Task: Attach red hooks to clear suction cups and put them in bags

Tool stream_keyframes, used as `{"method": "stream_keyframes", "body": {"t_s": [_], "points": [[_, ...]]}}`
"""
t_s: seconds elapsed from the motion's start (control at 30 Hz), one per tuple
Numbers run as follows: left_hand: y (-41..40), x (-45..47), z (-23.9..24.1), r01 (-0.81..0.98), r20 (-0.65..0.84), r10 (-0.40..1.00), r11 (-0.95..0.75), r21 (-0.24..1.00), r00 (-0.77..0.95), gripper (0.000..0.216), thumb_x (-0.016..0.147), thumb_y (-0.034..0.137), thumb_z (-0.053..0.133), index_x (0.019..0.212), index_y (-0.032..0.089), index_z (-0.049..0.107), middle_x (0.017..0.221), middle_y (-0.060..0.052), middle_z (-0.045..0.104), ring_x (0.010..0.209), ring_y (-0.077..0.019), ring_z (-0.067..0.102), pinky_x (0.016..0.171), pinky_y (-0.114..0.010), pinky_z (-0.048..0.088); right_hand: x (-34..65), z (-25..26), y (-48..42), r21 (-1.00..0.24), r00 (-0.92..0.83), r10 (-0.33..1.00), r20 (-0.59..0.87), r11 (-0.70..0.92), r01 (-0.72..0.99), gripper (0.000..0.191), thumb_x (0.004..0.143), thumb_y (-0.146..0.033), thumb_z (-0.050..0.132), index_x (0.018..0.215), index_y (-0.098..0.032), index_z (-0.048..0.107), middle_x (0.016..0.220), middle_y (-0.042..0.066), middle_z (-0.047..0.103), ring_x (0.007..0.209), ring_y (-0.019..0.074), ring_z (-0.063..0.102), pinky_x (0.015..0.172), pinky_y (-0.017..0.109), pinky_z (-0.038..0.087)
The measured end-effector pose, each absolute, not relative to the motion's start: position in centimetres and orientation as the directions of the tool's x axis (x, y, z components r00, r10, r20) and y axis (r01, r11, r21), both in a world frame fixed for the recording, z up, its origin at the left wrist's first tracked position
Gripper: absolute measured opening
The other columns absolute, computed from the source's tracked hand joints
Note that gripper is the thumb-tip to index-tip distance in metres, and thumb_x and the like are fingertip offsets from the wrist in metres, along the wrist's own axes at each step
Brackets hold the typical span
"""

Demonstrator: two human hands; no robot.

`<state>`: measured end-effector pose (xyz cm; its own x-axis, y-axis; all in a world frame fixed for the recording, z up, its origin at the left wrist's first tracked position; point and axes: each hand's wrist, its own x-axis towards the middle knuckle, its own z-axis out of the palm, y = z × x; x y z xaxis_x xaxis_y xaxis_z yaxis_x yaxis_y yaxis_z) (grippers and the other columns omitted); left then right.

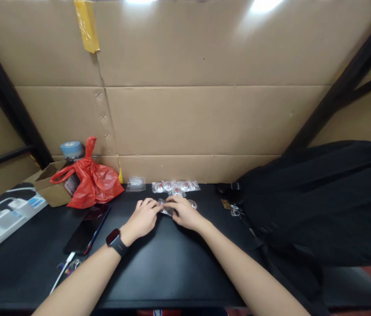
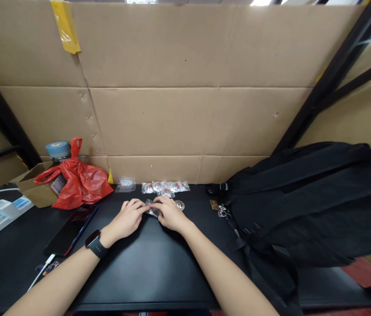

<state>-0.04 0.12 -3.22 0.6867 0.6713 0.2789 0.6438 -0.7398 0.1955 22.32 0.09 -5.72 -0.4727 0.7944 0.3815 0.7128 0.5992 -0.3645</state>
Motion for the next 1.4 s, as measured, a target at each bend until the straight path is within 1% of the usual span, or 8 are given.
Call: {"method": "stream_keyframes", "body": {"t_s": [0.17,0.27,0.63,0.9,1.03,1.13,1.23,1.4], "points": [[0.2,-0.1,-3.5,0.636,0.261,0.671,-0.741,0.214,0.694,0.042,0.090,0.017,0.049,0.131,0.025,0.055,0.140,-0.008,0.057,0.136,-0.0276,0.039,0.105,-0.048,0.033,22.3,-4.9,-0.6,-0.371,-0.490,0.819,0.299,0.573,0.731,0.057,0.075,-0.021,0.070,0.131,-0.026,0.060,0.136,0.011,0.054,0.126,0.0316,0.047,0.105,0.051,0.038],[0.2,-0.1,-3.5,0.632,0.238,0.673,-0.739,0.231,0.700,0.041,0.090,0.021,0.051,0.131,0.023,0.053,0.140,-0.008,0.057,0.140,-0.0285,0.036,0.107,-0.049,0.031,22.0,-4.8,-0.6,-0.384,-0.479,0.827,0.293,0.561,0.733,0.049,0.080,-0.029,0.070,0.128,-0.024,0.060,0.136,0.012,0.054,0.126,0.0314,0.046,0.104,0.051,0.037],[-0.1,0.3,-3.4,0.625,0.286,0.651,-0.758,0.188,0.703,0.035,0.090,0.023,0.055,0.125,0.023,0.057,0.124,-0.009,0.063,0.124,-0.0267,0.047,0.099,-0.043,0.035,21.3,-4.5,-0.9,-0.363,-0.464,0.844,0.268,0.535,0.763,0.026,0.088,-0.021,0.061,0.114,-0.021,0.060,0.115,0.009,0.061,0.111,0.0271,0.052,0.094,0.044,0.039],[-0.1,0.6,-3.3,0.647,0.334,0.692,-0.720,0.251,0.640,0.019,0.091,0.021,0.056,0.109,0.024,0.065,0.113,-0.005,0.068,0.114,-0.0239,0.053,0.093,-0.040,0.033,21.3,-4.3,-0.9,-0.441,-0.468,0.836,0.286,0.548,0.710,0.022,0.095,-0.037,0.057,0.110,-0.022,0.062,0.119,0.009,0.059,0.114,0.0256,0.051,0.098,0.045,0.038],[-0.1,0.7,-3.1,0.640,0.334,0.719,-0.695,0.327,0.610,0.018,0.097,0.025,0.051,0.105,0.025,0.067,0.106,-0.003,0.071,0.107,-0.0216,0.057,0.089,-0.038,0.032,21.6,-4.4,-0.8,-0.479,-0.463,0.835,0.297,0.550,0.684,0.022,0.096,-0.041,0.056,0.103,-0.022,0.065,0.118,0.009,0.061,0.115,0.0255,0.053,0.100,0.046,0.038],[0.0,0.7,-3.2,0.644,0.328,0.742,-0.670,0.369,0.585,0.018,0.098,0.028,0.050,0.104,0.026,0.068,0.106,-0.003,0.072,0.105,-0.0213,0.059,0.088,-0.038,0.030,21.9,-4.6,-0.6,-0.527,-0.441,0.838,0.322,0.546,0.652,0.026,0.088,-0.033,0.067,0.112,-0.023,0.063,0.118,0.008,0.064,0.115,0.0262,0.056,0.100,0.045,0.039],[0.3,0.7,-3.5,0.643,0.314,0.768,-0.639,0.422,0.558,0.015,0.097,0.026,0.052,0.105,0.027,0.065,0.102,-0.001,0.073,0.104,-0.0209,0.060,0.086,-0.037,0.030,22.1,-4.7,-0.5,-0.638,-0.407,0.853,0.327,0.517,0.571,0.044,0.083,-0.023,0.070,0.125,-0.024,0.056,0.111,0.006,0.069,0.104,0.0223,0.063,0.096,0.039,0.044],[0.8,0.4,-4.0,0.626,0.300,0.795,-0.602,0.496,0.527,0.022,0.096,0.025,0.052,0.118,0.027,0.054,0.096,0.001,0.072,0.101,-0.0199,0.062,0.088,-0.036,0.031,22.3,-5.0,-0.3,-0.698,-0.376,0.875,0.305,0.474,0.536,0.045,0.082,-0.026,0.070,0.125,-0.024,0.057,0.103,0.003,0.070,0.091,0.0188,0.066,0.087,0.033,0.048]]}}
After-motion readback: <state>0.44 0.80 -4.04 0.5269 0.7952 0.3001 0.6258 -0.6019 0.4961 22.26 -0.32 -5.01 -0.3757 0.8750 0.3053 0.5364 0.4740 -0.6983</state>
